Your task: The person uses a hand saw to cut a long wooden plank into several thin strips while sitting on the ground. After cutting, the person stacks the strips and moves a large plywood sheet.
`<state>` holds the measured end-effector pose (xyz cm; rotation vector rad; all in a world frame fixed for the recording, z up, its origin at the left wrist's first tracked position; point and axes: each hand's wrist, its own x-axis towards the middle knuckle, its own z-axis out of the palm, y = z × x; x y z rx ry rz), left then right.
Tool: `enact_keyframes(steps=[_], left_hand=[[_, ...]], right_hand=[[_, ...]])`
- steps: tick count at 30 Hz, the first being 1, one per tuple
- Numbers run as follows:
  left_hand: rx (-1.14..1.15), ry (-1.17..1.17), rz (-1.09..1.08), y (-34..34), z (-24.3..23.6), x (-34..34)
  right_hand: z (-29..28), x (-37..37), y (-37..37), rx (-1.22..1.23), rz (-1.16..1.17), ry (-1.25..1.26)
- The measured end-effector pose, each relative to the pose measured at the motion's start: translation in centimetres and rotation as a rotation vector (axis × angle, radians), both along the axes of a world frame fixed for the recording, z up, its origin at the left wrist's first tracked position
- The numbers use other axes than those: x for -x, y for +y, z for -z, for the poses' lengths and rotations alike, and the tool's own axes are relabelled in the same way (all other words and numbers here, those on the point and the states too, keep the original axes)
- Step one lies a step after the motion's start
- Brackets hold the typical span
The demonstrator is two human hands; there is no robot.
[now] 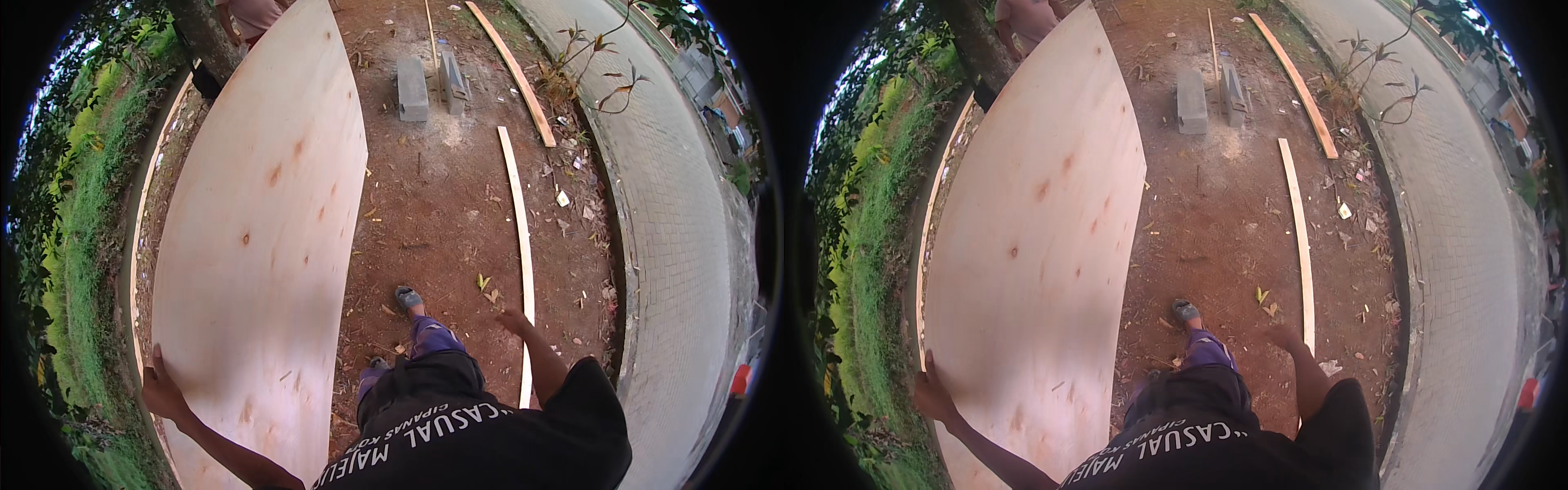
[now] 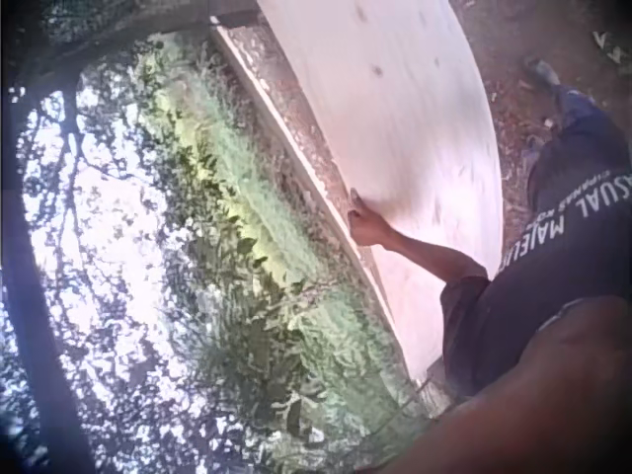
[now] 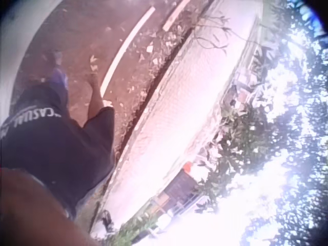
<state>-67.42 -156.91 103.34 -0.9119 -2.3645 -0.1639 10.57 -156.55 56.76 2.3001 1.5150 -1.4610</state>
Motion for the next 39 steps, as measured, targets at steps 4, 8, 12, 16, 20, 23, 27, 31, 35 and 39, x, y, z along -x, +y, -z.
enact_keyframes(steps=[4, 8, 12, 16, 20, 23, 27, 31, 35, 39], left_hand=[[-0.023, 0.026, -0.023, 1.5, 0.8, -1.6], [0.009, 0.033, -0.082, 1.4, 0.3, -4.1], [-0.027, 0.005, -0.092, 1.9, 1.5, -4.5], [0.011, 0.032, -0.163, 1.2, 1.1, -7.8], [-0.04, -0.058, -0.124, -0.2, 2.2, -12.4], [0.121, -0.107, -0.14, -0.9, 0.3, -16.9], [0.092, -0.136, -0.118, -3.4, 1.6, -22.6], [0.056, -0.111, -0.079, -6.1, 2.9, -29.2], [0.129, -0.121, -0.119, -7.3, 3.3, -38.0], [0.111, -0.105, -0.004, -8.3, 5.3, -45.6]], right_hand=[[-7.7, -0.3, 13.1, -0.107, -0.083, 0.054], [-10.8, -0.7, 22.5, -0.056, -0.03, 0.156], [-7.0, -3.7, 23.7, -0.185, -0.087, 0.21], [1.6, -5.2, 19.7, -0.149, -0.43, 0.147], [7.5, -6.9, 14.6, 0.137, -0.619, -0.13], [3.6, -4.1, 12.1, 0.209, -0.678, 0.059], [-2.0, -7.9, 11.4, 0.125, -0.688, 0.178], [-3.2, -17.4, 8.9, -0.076, -0.641, 0.19], [-6.3, -27.3, 6.8, 0.163, -0.826, -0.028], [0.7, -38.7, 8.1, 0.16, -0.979, -0.04]])
